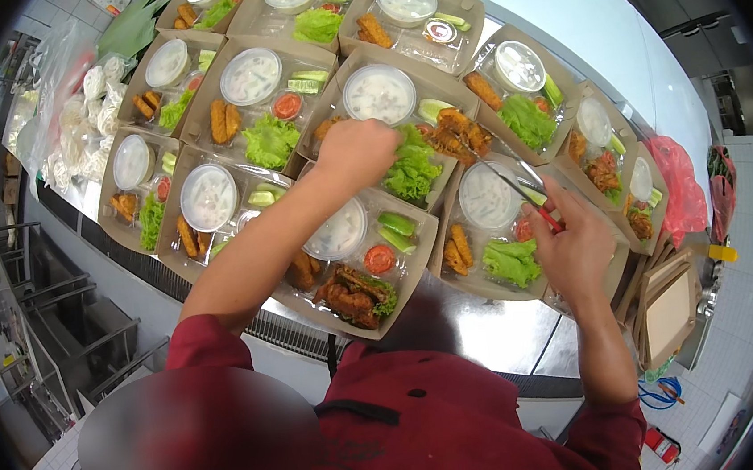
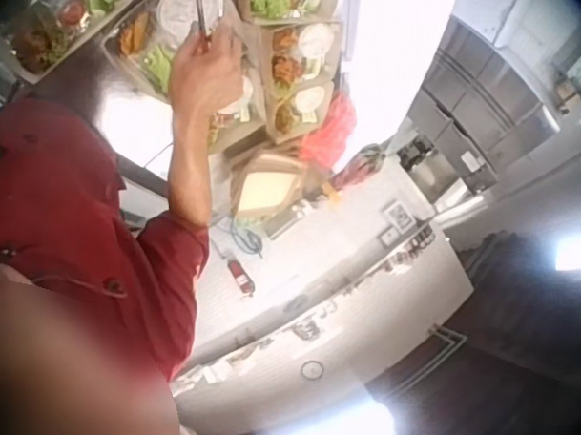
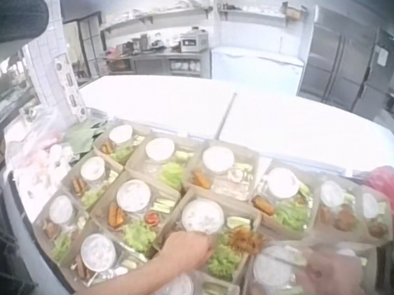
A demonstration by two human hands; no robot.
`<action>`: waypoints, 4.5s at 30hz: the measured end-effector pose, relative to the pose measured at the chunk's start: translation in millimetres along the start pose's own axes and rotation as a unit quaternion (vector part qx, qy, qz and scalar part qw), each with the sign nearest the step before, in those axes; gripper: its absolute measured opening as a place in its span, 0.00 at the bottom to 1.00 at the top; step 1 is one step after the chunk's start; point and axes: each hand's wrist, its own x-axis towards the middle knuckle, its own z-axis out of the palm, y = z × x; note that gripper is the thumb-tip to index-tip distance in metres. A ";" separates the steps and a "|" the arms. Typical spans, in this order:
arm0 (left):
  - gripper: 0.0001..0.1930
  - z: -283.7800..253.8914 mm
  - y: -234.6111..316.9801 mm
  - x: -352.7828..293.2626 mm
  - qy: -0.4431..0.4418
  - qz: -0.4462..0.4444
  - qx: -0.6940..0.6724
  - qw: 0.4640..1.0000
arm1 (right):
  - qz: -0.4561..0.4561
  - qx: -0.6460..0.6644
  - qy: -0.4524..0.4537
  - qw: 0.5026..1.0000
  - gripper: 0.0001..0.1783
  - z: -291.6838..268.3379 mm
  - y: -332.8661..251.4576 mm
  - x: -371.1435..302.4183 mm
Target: The person places small containers of white sauce into multiple open cardboard meal boxes arranged on a stainless steel counter. They then use tongs to transfer fried chicken pieces from a plate into the boxes, completing the assembly of several meal kits.
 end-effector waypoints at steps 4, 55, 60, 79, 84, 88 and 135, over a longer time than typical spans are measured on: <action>0.07 2.6 -1.8 -2.0 -0.023 0.014 -0.020 0.999 | 0.002 0.009 0.011 1.000 0.24 0.6 6.5 2.8; 0.20 -44.7 26.6 -70.0 0.169 0.004 -0.377 0.910 | 0.276 0.317 0.089 0.903 0.35 -134.1 203.3 -165.0; 0.21 -24.5 102.9 -69.1 0.227 0.037 -0.392 0.891 | 0.474 0.120 0.231 0.841 0.33 -192.7 351.6 -322.8; 0.15 13.4 479.2 -54.5 0.204 0.177 -0.342 0.900 | 0.538 -0.033 -0.057 0.841 0.29 -110.8 814.8 -448.5; 0.14 18.1 494.0 -58.4 0.211 0.163 -0.326 0.907 | 0.527 -0.070 -0.003 0.847 0.23 -142.2 770.0 -457.5; 0.14 24.3 505.0 -49.6 0.200 0.159 -0.327 0.910 | 0.565 -0.118 -0.022 0.816 0.22 -171.4 748.6 -489.9; 0.19 -4.8 -118.9 -334.8 0.236 -0.299 -0.119 0.917 | 0.043 0.158 -0.706 0.689 0.22 67.1 -274.4 84.8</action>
